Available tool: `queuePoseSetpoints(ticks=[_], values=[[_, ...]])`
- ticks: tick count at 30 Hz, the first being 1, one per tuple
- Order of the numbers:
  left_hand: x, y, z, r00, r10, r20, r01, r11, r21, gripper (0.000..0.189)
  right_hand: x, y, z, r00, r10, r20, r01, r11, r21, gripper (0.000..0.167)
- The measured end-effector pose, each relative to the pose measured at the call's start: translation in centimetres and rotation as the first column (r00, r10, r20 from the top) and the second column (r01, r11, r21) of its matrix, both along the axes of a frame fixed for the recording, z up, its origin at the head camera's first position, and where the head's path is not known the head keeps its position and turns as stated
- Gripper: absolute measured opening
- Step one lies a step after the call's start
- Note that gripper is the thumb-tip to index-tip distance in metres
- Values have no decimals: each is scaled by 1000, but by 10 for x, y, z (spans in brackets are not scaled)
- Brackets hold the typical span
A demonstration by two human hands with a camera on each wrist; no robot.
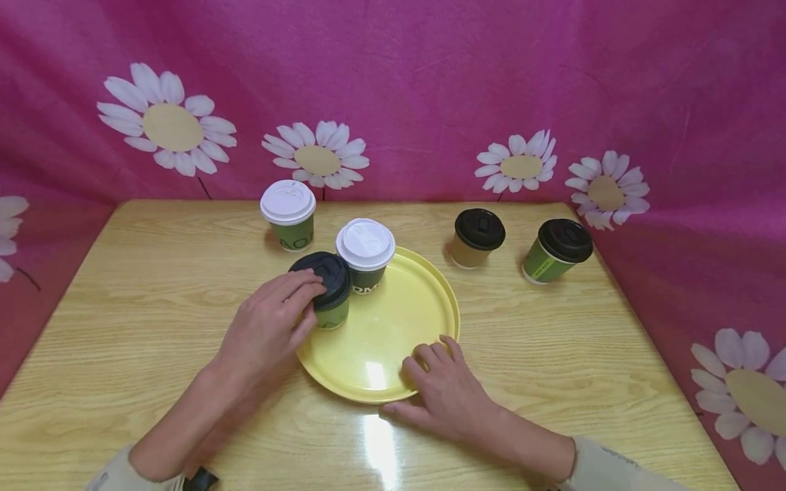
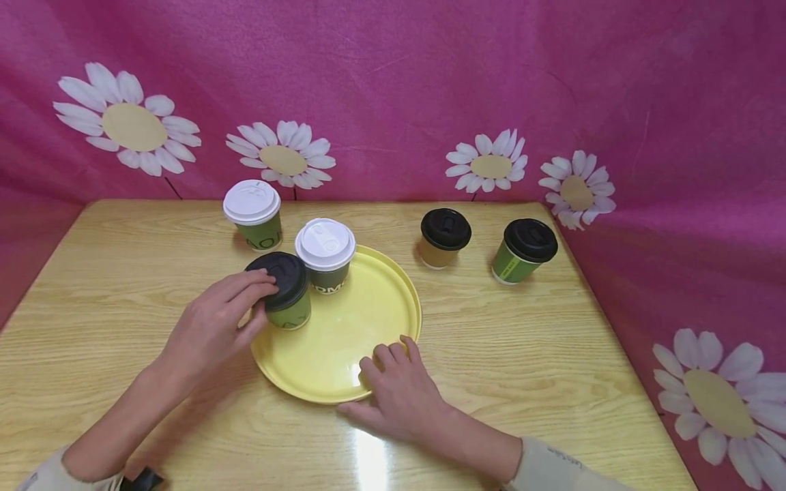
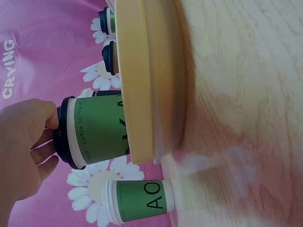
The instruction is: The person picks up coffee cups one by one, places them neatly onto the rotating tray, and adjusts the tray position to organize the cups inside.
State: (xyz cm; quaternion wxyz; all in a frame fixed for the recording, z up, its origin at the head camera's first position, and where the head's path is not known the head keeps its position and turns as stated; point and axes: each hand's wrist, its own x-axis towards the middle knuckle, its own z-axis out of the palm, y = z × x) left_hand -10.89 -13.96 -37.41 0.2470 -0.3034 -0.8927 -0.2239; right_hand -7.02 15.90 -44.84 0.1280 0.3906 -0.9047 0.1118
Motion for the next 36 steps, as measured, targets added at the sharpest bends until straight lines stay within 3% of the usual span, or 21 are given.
queuePoseSetpoints(ticks=[13, 17, 21, 24, 26, 28, 31, 36], values=[[1, 0, 0, 1000, 9, 21, -8, 1000, -28, 25, 6, -8, 1, 999, -49, 16, 49, 999, 20, 56], [1, -3, -1, 999, 16, 28, -17, 999, 41, 27, 8, -10, 2, 998, -65, 19, 65, 997, 31, 55], [-4, -9, -3, 998, 57, 41, -64, 979, 196, 29, 9, -12, 3, 996, -82, 19, 81, 996, 40, 55], [-12, -17, -7, 992, 103, 74, -122, 927, 355, 32, 10, -13, 2, 996, -87, 8, 87, 995, 38, 55], [-20, -23, -9, 982, 131, 134, -179, 872, 456, 34, 11, -13, 2, 996, -89, -2, 89, 995, 38, 55], [-28, -28, -11, 961, 147, 235, -254, 807, 533, 35, 11, -14, 2, 996, -89, -8, 90, 995, 40, 54], [-41, -35, -13, 908, 139, 396, -365, 725, 584, 40, 12, -15, 2, 996, -90, -8, 91, 995, 41, 54], [-65, -42, -23, 796, 47, 603, -502, 608, 615, 58, 13, -18, 2, 995, -95, -6, 95, 995, 40, 56]])
